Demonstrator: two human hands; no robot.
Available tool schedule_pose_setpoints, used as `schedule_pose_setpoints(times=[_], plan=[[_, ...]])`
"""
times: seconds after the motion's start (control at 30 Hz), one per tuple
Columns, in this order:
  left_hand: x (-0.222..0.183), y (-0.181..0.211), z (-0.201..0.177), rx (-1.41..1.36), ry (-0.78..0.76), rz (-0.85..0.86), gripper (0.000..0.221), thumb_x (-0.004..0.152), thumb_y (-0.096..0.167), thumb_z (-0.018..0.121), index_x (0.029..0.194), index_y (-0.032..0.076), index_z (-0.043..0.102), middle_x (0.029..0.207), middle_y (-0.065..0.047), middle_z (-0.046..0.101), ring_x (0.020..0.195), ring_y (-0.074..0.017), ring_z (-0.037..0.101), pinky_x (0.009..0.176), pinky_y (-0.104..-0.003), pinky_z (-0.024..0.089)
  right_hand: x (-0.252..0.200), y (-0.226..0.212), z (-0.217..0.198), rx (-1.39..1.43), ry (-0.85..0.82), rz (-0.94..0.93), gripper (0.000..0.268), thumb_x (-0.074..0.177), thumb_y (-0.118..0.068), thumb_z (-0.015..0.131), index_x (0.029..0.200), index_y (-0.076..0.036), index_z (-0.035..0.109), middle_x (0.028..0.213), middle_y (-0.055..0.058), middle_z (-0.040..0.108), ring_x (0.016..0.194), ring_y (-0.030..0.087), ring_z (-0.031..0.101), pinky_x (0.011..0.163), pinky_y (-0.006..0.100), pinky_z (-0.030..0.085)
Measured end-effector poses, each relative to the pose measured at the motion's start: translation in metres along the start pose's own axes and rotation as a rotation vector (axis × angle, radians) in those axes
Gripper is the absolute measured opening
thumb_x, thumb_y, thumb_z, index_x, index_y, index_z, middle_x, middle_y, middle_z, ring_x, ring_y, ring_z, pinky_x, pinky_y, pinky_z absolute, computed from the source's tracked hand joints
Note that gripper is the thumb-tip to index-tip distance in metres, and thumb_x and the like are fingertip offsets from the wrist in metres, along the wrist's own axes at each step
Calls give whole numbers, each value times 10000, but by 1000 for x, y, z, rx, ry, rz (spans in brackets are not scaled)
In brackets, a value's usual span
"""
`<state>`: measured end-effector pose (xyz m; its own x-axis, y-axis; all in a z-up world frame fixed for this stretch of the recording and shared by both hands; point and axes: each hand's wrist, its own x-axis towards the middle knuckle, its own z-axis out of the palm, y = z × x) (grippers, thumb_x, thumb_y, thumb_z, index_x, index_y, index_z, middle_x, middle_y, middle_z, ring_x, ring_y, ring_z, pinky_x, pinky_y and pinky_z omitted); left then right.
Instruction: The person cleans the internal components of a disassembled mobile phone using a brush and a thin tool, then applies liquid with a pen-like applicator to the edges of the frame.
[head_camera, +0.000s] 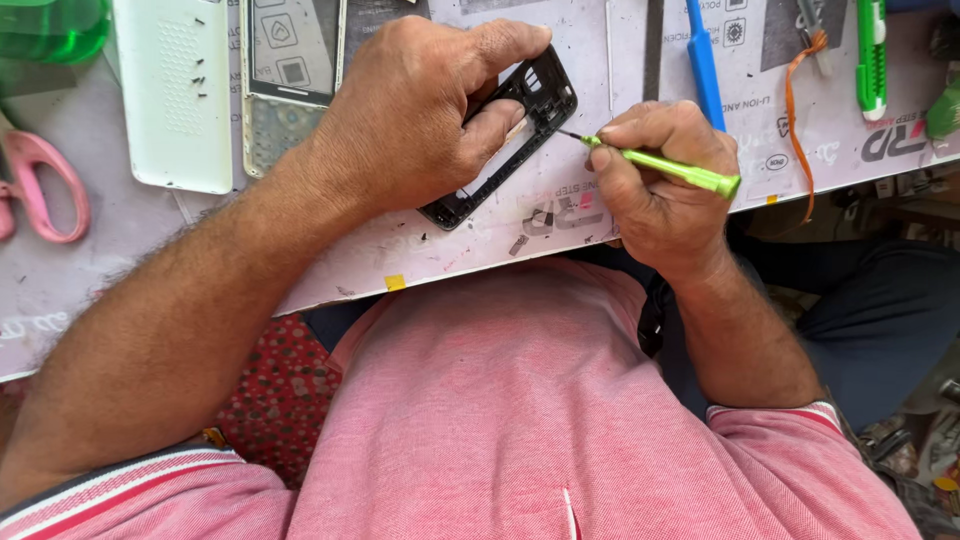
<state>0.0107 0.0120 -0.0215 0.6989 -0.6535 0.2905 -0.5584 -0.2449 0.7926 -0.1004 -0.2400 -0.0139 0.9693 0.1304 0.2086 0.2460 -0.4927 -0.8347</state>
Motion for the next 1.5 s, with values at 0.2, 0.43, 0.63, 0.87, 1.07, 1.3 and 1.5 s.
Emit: schedule_pose_setpoints(times=[0.2,0.43,0.63,0.87,1.07,1.3,1.5], plan=[[0,0,0,11,2,16,404,934,131,800,1309,25,694,888,-174,744,798,-331,739,743,-420,587,0,-2,-1,-9,-37,-35,135,1081,4,709,1107,24,578,969,150,725,738,123,673,648,237,543],[1,0,0,6,9,16,404,931,128,797,1305,29,682,882,-168,738,791,-324,737,727,-409,584,1,-2,0,8,-11,-28,133,1095,6,706,1093,25,575,977,151,725,744,120,672,651,242,542],[1,-1,2,-4,-8,-7,401,929,108,789,1309,35,687,845,-163,731,758,-307,736,699,-402,579,-1,-2,-1,-6,-12,-12,139,1072,10,705,1108,18,571,993,141,723,692,96,649,612,222,523],[1,-1,1,11,0,2,414,923,115,793,1314,35,685,849,-163,730,761,-308,737,698,-399,581,2,-1,1,-11,-19,-18,141,1053,16,713,1101,13,580,977,139,724,684,88,650,600,216,523],[1,2,1,32,-4,7,410,930,121,795,1314,34,681,853,-160,730,765,-310,734,703,-399,580,0,-2,-1,39,-9,-24,134,1096,-7,704,1099,16,572,966,127,721,726,95,655,635,219,531],[1,0,2,7,15,13,405,934,109,791,1311,20,674,855,-161,726,764,-305,735,707,-396,581,2,-4,1,31,-4,14,139,1047,23,710,1095,24,579,974,152,723,646,91,632,565,231,504],[-1,-5,3,9,9,31,387,935,113,807,1291,20,688,876,-168,729,792,-328,730,728,-416,575,7,-11,3,-102,-109,-193,155,1008,35,720,1063,18,576,927,157,691,730,209,680,639,311,542]])
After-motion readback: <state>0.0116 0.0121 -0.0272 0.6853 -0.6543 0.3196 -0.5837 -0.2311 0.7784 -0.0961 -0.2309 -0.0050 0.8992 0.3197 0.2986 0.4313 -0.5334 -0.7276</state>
